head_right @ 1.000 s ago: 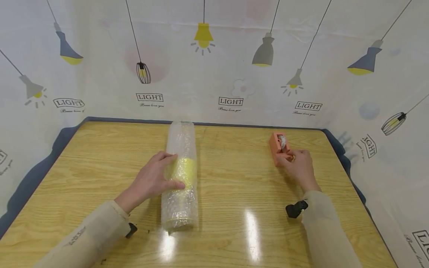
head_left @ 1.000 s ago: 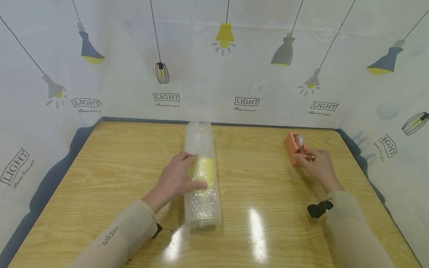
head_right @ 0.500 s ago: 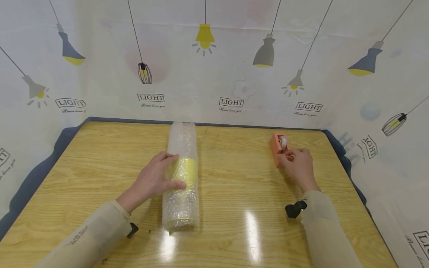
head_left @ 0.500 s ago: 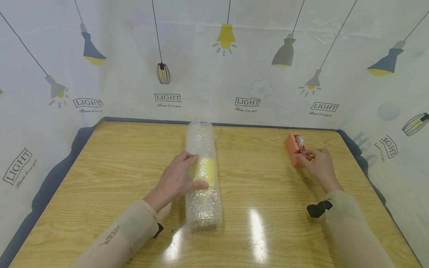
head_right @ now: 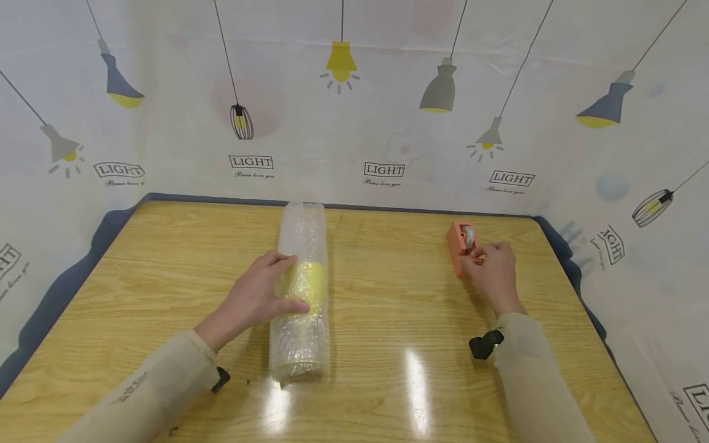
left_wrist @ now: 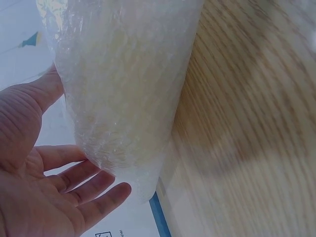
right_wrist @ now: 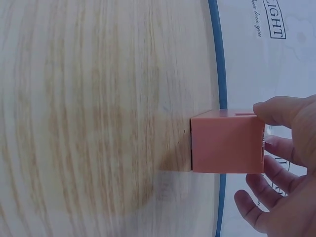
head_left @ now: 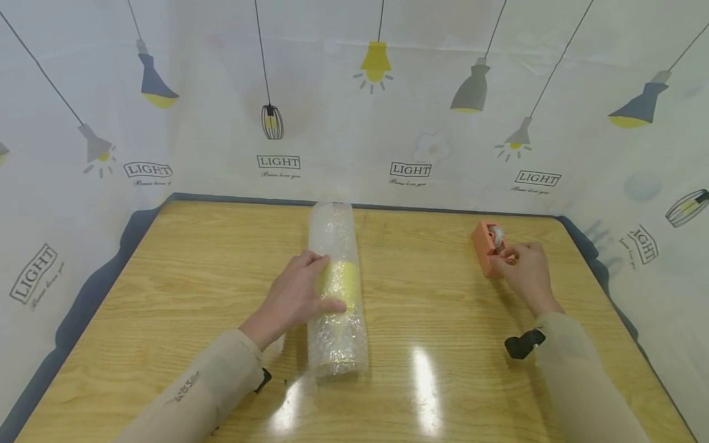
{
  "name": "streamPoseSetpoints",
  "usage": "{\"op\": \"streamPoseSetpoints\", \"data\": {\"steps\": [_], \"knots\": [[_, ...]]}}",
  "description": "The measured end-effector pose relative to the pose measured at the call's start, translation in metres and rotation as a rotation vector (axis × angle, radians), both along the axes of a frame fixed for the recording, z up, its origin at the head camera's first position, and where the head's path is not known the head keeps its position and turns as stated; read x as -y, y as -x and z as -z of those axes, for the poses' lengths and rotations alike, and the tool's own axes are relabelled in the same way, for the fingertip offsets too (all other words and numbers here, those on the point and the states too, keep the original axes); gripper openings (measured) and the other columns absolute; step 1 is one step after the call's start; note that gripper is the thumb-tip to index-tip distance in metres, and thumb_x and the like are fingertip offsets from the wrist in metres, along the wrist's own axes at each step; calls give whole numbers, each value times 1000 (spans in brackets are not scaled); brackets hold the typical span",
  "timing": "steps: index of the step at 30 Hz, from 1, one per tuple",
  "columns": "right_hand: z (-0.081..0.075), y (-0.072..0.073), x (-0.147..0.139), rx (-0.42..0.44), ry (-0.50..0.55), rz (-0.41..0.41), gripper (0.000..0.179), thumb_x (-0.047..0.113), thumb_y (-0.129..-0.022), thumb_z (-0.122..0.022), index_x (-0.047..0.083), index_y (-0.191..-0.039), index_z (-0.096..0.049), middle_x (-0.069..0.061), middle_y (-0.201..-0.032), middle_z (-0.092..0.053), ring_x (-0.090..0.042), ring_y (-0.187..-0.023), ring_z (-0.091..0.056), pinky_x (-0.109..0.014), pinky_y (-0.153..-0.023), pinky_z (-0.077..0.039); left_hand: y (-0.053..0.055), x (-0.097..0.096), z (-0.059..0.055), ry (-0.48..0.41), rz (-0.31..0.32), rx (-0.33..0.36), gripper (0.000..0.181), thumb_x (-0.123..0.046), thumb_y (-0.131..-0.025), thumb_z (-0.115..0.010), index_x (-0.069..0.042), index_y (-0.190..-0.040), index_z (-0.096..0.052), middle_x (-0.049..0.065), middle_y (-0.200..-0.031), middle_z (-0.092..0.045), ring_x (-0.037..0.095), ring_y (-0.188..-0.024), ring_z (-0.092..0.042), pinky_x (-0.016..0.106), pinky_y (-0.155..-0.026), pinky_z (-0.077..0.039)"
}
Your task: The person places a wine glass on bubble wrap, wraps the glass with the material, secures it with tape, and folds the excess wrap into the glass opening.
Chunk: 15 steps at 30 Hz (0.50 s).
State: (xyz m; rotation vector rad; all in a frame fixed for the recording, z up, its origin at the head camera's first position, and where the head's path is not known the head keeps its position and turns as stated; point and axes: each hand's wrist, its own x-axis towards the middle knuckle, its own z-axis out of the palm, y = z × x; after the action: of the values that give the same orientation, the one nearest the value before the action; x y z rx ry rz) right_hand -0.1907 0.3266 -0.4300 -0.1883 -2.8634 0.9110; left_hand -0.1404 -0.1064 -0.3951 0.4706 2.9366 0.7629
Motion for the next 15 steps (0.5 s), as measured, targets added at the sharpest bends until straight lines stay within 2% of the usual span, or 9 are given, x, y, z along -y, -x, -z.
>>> {"op": "streamPoseSetpoints", "data": {"steps": [8,15], "knots": [[-3,1,3,-22,-21,-13,25,16,-96,-68,-8,-92,-60,-33,-124,-44,-49,-116,-42,-62,-91,-44,0,0,0,9,4,-5,101,-49,-75,-90,1,-152,-47,17,-141,-52,31,-125,-53,44,-102,-53],[-4,6,3,-31,-26,-18,23,15,-93,-70,-5,-90,-60,-31,-119,-44,-44,-108,-40,-54,-83,-40,-1,0,1,8,11,-16,101,-49,-75,-90,1,-151,-47,16,-140,-53,31,-123,-54,43,-101,-54]]}}
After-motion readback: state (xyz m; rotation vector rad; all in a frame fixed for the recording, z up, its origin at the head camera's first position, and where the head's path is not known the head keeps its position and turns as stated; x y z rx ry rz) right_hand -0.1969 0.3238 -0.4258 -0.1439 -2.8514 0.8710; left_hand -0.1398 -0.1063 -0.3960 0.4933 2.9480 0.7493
